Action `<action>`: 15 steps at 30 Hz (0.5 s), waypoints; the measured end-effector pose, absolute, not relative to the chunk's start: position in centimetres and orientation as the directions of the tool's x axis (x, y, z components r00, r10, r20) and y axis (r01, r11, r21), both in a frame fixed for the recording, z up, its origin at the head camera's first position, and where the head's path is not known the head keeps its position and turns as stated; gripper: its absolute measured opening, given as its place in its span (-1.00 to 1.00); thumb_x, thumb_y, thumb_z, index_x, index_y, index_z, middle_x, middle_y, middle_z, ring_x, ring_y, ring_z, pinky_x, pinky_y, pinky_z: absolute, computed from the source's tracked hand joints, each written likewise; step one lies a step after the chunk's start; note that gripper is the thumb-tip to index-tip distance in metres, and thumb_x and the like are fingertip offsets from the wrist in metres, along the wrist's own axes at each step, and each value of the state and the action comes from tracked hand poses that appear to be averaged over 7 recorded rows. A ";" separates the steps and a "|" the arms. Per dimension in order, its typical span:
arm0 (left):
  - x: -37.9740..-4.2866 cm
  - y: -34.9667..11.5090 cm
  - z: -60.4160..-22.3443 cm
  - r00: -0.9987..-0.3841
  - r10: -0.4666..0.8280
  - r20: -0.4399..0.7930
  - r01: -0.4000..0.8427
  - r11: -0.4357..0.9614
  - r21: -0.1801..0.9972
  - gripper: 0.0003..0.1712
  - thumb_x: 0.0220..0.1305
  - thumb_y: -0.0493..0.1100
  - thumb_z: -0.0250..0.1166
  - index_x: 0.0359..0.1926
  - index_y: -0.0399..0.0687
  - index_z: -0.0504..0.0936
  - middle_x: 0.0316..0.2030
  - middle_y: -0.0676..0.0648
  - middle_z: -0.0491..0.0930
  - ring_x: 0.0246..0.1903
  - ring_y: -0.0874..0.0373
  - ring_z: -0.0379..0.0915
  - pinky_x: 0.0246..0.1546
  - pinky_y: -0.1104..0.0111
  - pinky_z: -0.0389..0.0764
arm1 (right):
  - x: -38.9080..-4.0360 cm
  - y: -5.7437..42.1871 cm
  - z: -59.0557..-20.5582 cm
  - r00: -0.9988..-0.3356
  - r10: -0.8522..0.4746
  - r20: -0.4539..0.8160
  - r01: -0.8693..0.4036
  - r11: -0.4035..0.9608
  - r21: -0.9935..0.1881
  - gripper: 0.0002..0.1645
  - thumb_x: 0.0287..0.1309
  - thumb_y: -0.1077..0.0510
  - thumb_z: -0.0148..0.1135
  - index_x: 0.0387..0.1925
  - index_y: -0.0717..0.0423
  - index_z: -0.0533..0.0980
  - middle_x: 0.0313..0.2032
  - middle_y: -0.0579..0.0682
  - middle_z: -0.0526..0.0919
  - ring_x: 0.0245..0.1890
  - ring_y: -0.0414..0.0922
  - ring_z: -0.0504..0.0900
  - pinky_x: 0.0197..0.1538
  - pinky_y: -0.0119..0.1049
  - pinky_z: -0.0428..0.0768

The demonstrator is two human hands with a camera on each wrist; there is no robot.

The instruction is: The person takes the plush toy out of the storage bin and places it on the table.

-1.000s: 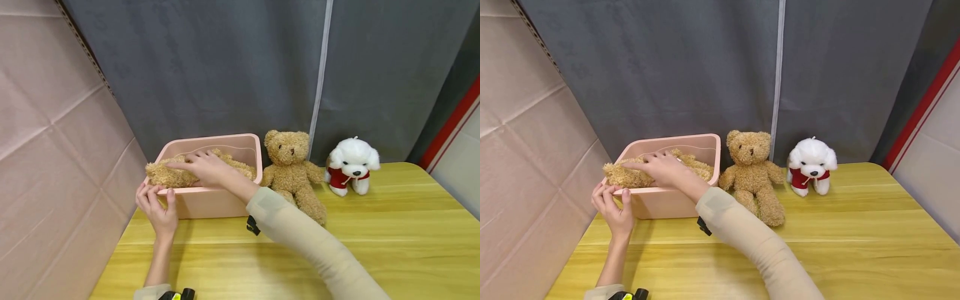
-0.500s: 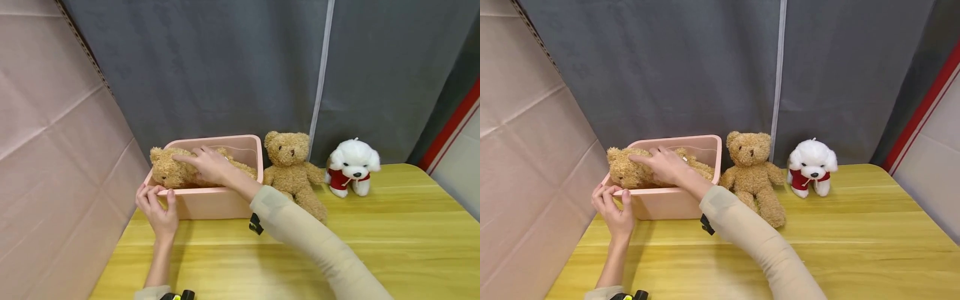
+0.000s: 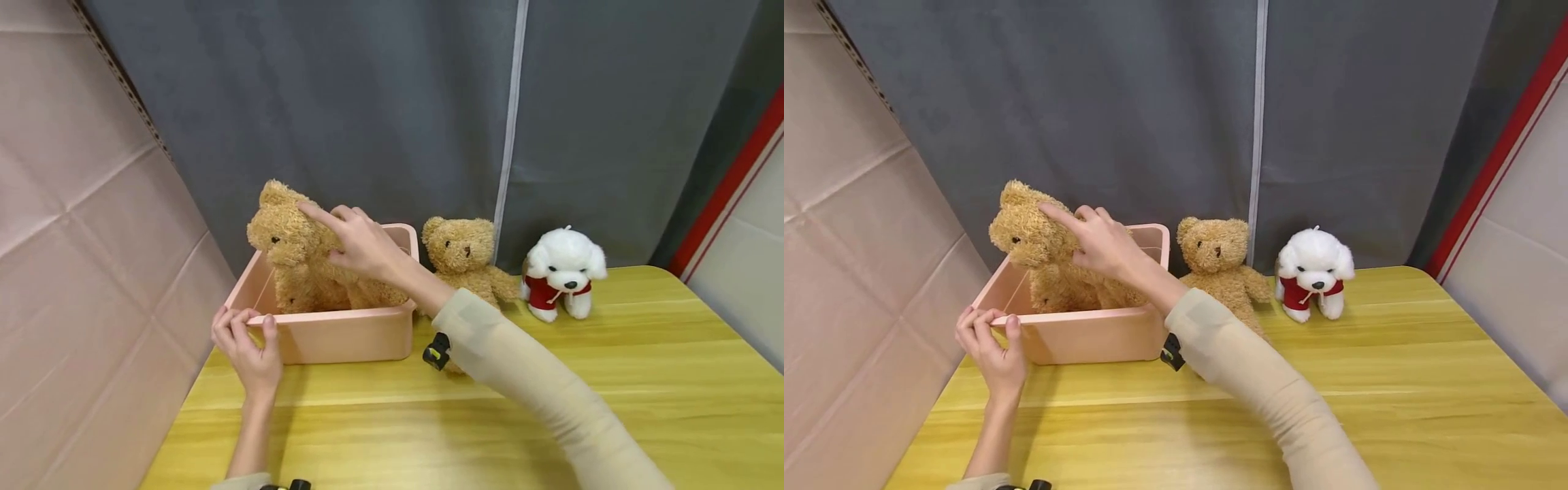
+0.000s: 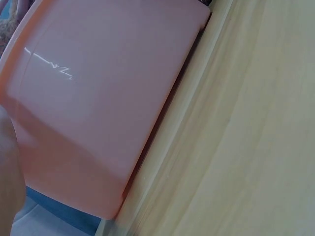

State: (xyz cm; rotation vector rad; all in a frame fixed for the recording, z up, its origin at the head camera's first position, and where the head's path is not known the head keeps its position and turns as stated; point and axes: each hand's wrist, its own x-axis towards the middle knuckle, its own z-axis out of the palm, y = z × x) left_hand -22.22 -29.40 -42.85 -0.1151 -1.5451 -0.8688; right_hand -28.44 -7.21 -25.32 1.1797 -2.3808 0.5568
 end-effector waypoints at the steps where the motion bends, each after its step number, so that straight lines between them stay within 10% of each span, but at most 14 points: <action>1: -22.2 -29.4 -42.9 -0.197 -0.410 0.891 0.547 0.708 0.447 -0.45 0.23 0.11 0.22 -0.30 -0.41 0.48 -0.15 -0.45 0.34 0.27 -0.38 0.17 0.39 0.02 -0.01 | -28.5 -7.0 -25.2 -0.541 -0.629 0.558 -0.815 0.557 -0.162 0.07 0.09 0.31 0.35 0.57 -0.20 0.12 0.12 0.18 0.53 0.02 0.06 0.50 -0.15 -0.24 0.54; 15: -22.1 -28.7 -42.0 -0.176 -0.409 0.895 0.566 0.702 0.432 -0.46 0.24 0.07 0.22 -0.32 -0.45 0.47 -0.18 -0.49 0.32 0.23 -0.46 0.16 0.39 0.03 -0.02 | -28.0 -1.8 -20.9 -0.378 -0.336 0.863 -0.857 0.479 -0.189 0.00 0.01 0.30 0.35 0.52 0.04 0.21 0.10 0.11 0.58 0.05 -0.05 0.53 0.14 -0.27 0.43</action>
